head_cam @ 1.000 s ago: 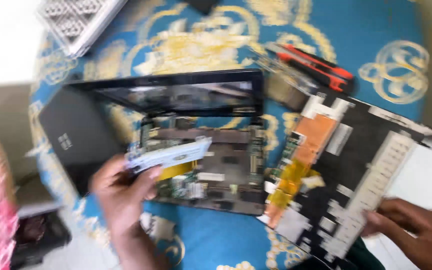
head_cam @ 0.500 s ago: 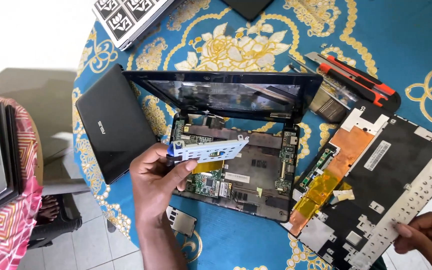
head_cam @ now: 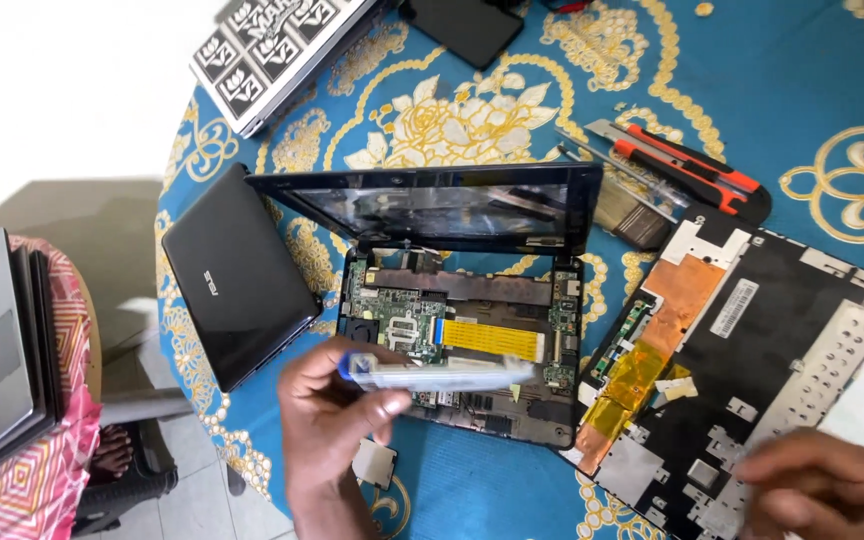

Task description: Installing a metal bracket into a laptop chassis using a screwdriver

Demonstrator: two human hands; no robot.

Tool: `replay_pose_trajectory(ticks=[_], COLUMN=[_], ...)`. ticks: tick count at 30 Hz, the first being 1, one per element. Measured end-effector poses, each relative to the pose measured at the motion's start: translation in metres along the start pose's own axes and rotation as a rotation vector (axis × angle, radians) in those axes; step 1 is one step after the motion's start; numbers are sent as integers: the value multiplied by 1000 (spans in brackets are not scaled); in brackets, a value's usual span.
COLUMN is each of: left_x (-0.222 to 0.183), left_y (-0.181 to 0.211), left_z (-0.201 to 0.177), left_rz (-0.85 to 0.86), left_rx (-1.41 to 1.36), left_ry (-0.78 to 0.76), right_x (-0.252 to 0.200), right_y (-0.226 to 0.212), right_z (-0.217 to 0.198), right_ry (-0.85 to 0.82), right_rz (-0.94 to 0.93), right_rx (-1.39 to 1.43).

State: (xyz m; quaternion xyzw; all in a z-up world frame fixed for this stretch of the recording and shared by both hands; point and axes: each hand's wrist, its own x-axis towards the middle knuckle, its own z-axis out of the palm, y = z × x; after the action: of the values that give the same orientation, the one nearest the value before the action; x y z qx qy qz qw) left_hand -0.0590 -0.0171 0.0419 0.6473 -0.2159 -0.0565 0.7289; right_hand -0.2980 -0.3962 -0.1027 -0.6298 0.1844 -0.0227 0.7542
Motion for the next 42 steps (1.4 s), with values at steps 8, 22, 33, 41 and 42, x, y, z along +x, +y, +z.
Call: replay_pose_trajectory(ticks=[8, 22, 33, 41, 42], left_x=[-4, 1, -6, -16, -17], left_y=[1, 6, -28, -55, -56], left_z=[44, 75, 87, 109, 113], left_rz=[-95, -538, -526, -319, -263], left_rx=[36, 309, 461, 495, 555], left_ry=[-163, -605, -702, -882, -909], right_x=[23, 20, 46, 49, 49], right_y=[-111, -100, -94, -123, -122], right_z=[114, 15, -43, -2, 0], right_ry=[-527, -163, 348, 350, 347], right_rz=[130, -268, -31, 287, 240], right_rx=[547, -77, -349, -618, -656])
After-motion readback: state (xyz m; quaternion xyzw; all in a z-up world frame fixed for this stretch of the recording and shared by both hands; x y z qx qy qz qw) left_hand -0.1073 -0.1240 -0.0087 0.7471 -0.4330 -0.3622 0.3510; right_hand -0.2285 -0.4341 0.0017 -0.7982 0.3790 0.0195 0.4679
